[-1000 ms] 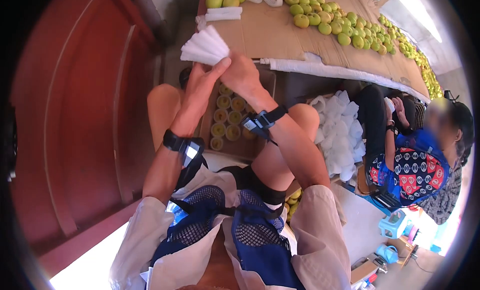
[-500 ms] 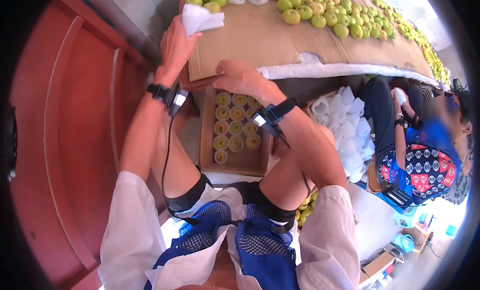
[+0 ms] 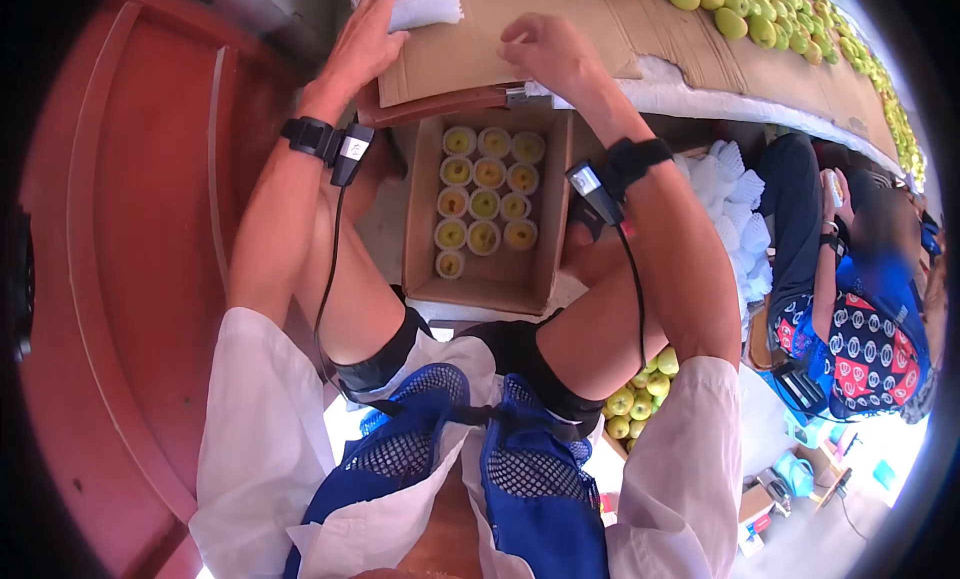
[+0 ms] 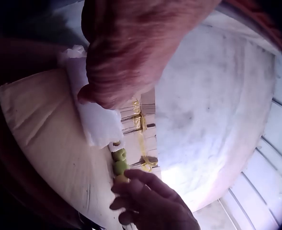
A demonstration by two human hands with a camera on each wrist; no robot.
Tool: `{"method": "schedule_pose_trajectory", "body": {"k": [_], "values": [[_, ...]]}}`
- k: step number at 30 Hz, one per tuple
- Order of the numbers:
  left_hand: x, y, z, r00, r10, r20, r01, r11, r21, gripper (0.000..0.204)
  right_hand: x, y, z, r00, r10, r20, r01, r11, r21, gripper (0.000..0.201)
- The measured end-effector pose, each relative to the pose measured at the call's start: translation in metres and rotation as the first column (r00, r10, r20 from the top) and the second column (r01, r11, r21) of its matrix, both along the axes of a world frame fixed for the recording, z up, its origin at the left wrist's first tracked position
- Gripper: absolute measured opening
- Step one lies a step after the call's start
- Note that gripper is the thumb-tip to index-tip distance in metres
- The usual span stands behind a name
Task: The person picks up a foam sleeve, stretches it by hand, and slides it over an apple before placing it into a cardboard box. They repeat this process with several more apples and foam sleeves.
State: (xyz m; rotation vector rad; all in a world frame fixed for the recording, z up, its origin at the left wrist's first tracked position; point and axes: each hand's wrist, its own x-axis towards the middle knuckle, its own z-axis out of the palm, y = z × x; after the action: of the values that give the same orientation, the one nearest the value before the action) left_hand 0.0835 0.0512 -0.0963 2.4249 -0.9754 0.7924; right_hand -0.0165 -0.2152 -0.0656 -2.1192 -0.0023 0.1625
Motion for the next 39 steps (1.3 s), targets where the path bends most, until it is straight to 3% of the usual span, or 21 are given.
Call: {"method": "schedule_pose_trajectory", "body": {"k": [1,4,8,10,18,24,28,29,32,35,38,39], "values": [[0.004,0.0,-0.002,0.992,0.019,0.125,-0.018,1.0,-0.013,0.024,0.006,0.008,0.001,0.999,-0.027,0.032,0.029,0.998,-0.049,0.041],[0.007,0.002,0.009,0.925,0.048,-0.378,0.005,0.99,0.138,0.05,0.032,0.031,-0.019,0.97,-0.071,0.234,0.079,0.997,-0.022,0.043],[-0.01,-0.008,0.016,0.929,-0.064,-0.365,0.049,0.998,-0.049,0.047,0.048,0.062,-0.022,0.947,-0.103,0.305,0.182,0.953,-0.243,0.039],[-0.011,-0.01,0.018,0.919,-0.088,-0.384,0.048,0.993,-0.111,0.045,0.052,0.064,-0.024,0.937,-0.12,0.328,0.209,0.945,-0.251,0.028],[-0.003,-0.005,0.013,0.934,0.057,-0.353,-0.041,0.998,0.052,0.042,0.045,0.059,-0.015,0.914,-0.032,0.405,0.195,0.908,-0.37,0.02],[0.018,-0.007,0.003,0.981,0.055,-0.186,-0.035,0.994,0.105,0.042,0.031,0.027,-0.002,0.931,-0.06,0.359,0.209,0.896,-0.392,0.018],[0.017,-0.013,-0.001,0.984,0.075,-0.161,-0.053,0.99,0.133,0.042,0.019,-0.007,0.003,0.894,-0.114,0.433,0.301,0.869,-0.394,0.016],[0.017,-0.013,0.0,0.982,0.087,-0.165,-0.066,0.989,0.131,0.04,0.02,-0.014,0.001,0.881,-0.112,0.459,0.306,0.876,-0.373,0.021],[0.012,-0.014,0.008,0.985,0.109,-0.135,-0.086,0.982,0.167,0.04,0.016,-0.025,0.003,0.931,-0.248,0.267,0.293,0.945,-0.146,0.029],[-0.005,-0.016,0.029,0.968,0.106,-0.226,-0.103,0.994,0.028,0.041,0.006,-0.027,0.018,0.943,-0.306,0.13,0.301,0.952,0.052,0.034],[-0.018,-0.024,0.05,0.912,0.045,-0.408,-0.082,0.994,-0.074,0.04,-0.002,-0.024,0.024,0.96,-0.276,0.043,0.245,0.907,0.343,0.032],[-0.02,-0.029,0.053,0.893,0.018,-0.449,-0.08,0.989,-0.12,0.04,-0.006,-0.023,0.027,0.965,-0.261,0.037,0.231,0.904,0.359,0.031]]}}
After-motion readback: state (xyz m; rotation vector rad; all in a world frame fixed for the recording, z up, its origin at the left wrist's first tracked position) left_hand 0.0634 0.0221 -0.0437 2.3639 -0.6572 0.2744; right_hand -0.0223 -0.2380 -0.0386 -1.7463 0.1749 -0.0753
